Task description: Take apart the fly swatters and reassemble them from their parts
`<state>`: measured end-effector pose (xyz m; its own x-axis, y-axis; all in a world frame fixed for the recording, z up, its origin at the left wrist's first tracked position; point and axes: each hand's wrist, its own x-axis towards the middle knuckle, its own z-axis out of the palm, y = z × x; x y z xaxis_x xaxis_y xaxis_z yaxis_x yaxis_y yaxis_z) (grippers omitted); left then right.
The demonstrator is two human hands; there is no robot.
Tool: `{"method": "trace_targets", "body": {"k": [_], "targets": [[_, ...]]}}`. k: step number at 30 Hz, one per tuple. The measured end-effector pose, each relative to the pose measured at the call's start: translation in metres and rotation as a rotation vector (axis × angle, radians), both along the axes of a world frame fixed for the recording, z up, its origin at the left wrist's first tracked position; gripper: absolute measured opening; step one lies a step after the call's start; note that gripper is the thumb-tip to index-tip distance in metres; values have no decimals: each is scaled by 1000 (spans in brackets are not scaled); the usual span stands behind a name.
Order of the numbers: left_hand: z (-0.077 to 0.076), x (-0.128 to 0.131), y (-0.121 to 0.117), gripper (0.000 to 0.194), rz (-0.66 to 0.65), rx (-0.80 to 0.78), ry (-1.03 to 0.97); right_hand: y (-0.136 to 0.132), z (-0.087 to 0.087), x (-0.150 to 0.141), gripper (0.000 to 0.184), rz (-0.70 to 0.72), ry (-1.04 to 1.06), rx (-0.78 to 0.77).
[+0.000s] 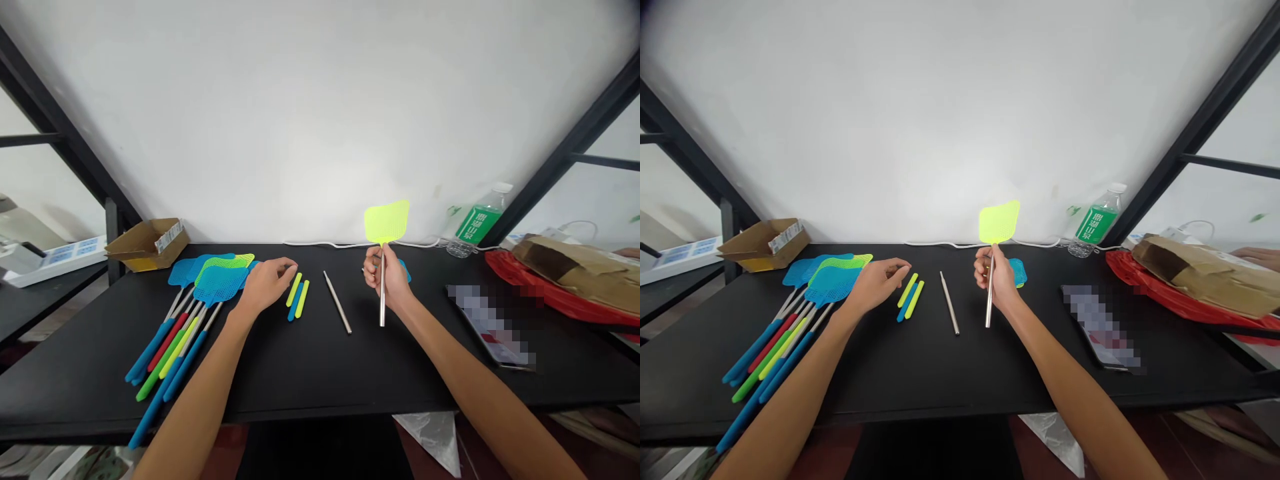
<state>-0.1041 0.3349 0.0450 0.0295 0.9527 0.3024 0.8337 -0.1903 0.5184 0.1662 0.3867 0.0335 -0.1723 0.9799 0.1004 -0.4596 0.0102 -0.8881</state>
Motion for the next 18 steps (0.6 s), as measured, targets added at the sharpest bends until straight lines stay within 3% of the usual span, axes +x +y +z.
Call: {"method": "trace_targets", "body": {"k": [3,8,14,18], "targets": [[2,26,-8,38,-98,96,-91,-8,-1,-13,45,11,-18,69],[4,68,-24,33,-335,59,-239,-31,1,-34,49,153,23,164],[-2,86,-30,29,-467,2,-441,-49,3,-45,47,362,26,154],[-1,81,-30,23,-413,-12,-495,-40,2,-39,39,225,76,99]]}}
